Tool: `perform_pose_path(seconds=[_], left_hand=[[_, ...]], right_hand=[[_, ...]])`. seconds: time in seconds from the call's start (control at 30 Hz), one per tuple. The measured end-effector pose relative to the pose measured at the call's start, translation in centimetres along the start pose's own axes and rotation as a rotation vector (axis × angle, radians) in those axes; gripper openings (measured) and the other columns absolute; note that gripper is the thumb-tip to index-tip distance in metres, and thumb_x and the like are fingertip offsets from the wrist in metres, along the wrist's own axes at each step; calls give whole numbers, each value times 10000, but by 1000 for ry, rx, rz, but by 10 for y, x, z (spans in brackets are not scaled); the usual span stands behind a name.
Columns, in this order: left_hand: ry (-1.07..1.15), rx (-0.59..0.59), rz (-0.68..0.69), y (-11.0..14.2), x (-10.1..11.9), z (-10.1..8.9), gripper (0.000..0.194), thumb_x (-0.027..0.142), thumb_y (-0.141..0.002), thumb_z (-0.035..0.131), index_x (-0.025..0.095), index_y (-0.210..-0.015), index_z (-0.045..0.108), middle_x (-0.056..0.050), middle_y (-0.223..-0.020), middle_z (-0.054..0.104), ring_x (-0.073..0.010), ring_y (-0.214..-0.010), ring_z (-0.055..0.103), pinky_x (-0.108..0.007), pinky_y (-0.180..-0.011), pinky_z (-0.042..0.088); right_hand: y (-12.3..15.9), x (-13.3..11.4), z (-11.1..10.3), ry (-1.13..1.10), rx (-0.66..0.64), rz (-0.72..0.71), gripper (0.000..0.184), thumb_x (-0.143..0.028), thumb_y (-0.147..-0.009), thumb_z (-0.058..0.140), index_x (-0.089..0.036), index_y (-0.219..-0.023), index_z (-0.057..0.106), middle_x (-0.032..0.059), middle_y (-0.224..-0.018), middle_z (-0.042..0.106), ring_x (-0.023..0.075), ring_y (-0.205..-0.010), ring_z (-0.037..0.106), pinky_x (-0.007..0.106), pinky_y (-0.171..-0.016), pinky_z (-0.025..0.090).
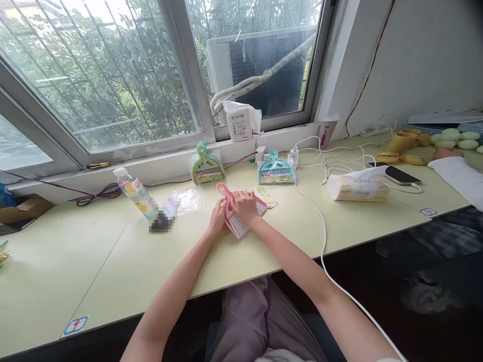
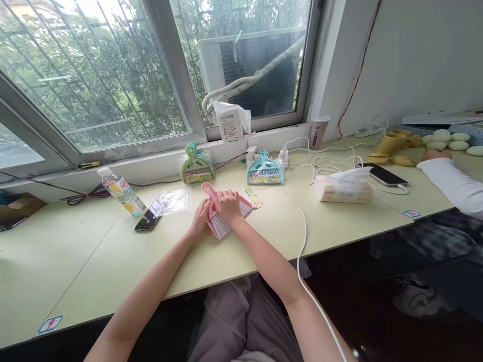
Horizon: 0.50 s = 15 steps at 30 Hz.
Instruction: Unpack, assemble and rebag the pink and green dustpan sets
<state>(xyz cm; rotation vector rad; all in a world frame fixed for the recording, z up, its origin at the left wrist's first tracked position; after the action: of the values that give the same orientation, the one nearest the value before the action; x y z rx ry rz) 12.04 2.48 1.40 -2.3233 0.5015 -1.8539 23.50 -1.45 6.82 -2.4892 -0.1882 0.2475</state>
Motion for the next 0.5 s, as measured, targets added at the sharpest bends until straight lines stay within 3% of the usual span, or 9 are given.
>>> perform_pose_path(seconds=[0.13,0.23,0.4,0.5], left_hand=[[-24,22,22,4,6,-1,393,496,-910,400,210,-1100,592,-59,-1048,663,-200,-964,598,-321,-871,439],[11,41,23,3,9,-5,376,487,-898,416,203,-1057,604,-54,-1018,664,-193,-944,595,-308,-856,439],[154,-130,-56,-4,4,4,366,481,-824,511,166,-968,631,-57,-951,656,-184,-874,585,-295,-827,442],[197,-162,-102,-6,3,5,377,482,-804,536,157,-974,625,-61,-967,646,-183,-890,578,-296,-844,438]], right_hand=[[0,8,-3,45,-5,33,329,-289,-969,385,-152,-875,668,129,-941,694,250,-918,564,367,-805,310],[-1,11,0,-21,-25,14,334,-291,-966,397,-168,-845,684,96,-915,707,201,-819,592,324,-762,324],[-3,28,16,-158,-85,147,363,-297,-947,428,-192,-746,713,54,-804,723,144,-676,590,271,-619,298],[-6,35,19,-225,-61,173,378,-313,-926,453,-194,-663,697,41,-733,716,134,-637,567,259,-589,276]])
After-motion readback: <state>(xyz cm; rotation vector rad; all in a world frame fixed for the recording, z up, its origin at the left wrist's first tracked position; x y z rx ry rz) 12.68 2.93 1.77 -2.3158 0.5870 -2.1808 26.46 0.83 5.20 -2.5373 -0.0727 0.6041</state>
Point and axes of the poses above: each hand's wrist, its own y-axis away from the middle knuckle, its own z-axis out of the palm, x = y × z, the point moved 8 cm from there along -y, towards the middle knuckle
